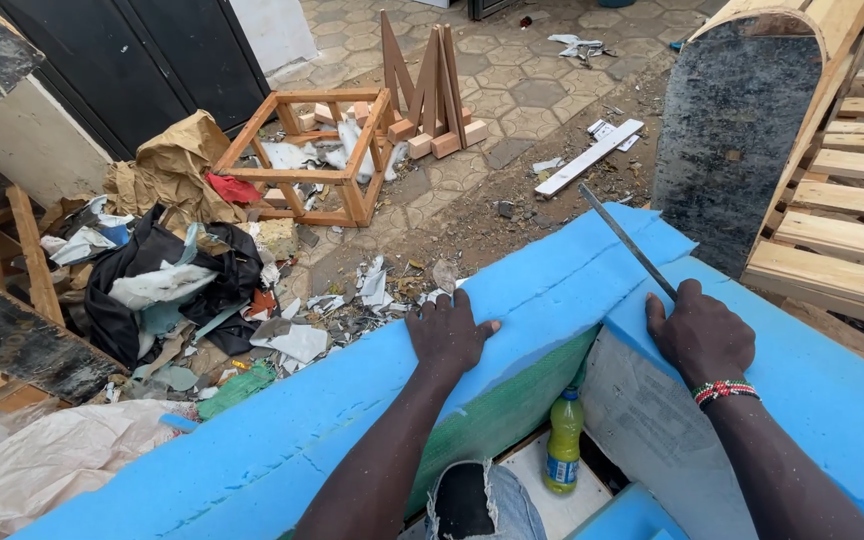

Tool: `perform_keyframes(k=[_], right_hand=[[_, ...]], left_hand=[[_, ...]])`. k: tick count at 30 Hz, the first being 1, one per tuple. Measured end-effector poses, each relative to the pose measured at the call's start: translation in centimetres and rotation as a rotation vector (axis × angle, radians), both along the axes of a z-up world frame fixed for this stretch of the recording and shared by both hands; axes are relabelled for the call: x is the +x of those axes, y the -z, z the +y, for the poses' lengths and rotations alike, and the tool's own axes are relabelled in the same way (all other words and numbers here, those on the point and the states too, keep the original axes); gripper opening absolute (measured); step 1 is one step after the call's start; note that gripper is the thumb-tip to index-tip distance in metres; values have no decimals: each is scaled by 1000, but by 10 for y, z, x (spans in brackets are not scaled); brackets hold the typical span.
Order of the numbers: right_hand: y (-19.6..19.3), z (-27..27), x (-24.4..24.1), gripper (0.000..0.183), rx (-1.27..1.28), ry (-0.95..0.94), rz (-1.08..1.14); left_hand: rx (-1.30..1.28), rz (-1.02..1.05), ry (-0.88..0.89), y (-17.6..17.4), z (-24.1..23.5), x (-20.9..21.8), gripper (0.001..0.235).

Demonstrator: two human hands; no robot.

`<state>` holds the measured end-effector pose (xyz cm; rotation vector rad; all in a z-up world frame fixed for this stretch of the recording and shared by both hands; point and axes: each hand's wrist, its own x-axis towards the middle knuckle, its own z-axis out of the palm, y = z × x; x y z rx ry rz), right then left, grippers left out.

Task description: The person cuts a long blue foam sheet placed on a green surface using a long knife. They apply glue from a yellow bottle to the foam edges and press the pieces together. The person continues cutting and aligning the foam sections.

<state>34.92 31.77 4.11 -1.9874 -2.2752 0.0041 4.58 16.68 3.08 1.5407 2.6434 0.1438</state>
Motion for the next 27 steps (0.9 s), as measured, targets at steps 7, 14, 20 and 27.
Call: perform_keyframes(k=[7,14,20,27], right_hand=[[-9,-11,1,63,-38,3,6],[-5,-10,2,63,-38,7,16],[-4,-12,5,64,-44,-7,-7],[-14,-13,0,63,-82,18,3]], left_hand=[[-139,-326,51,-25,-10,-22,108],[59,-366,-1,20,-3,-34,93],[-106,-147,-25,-13,-26,-28,98],[-223,-273,1,-77,-56,-21,120]])
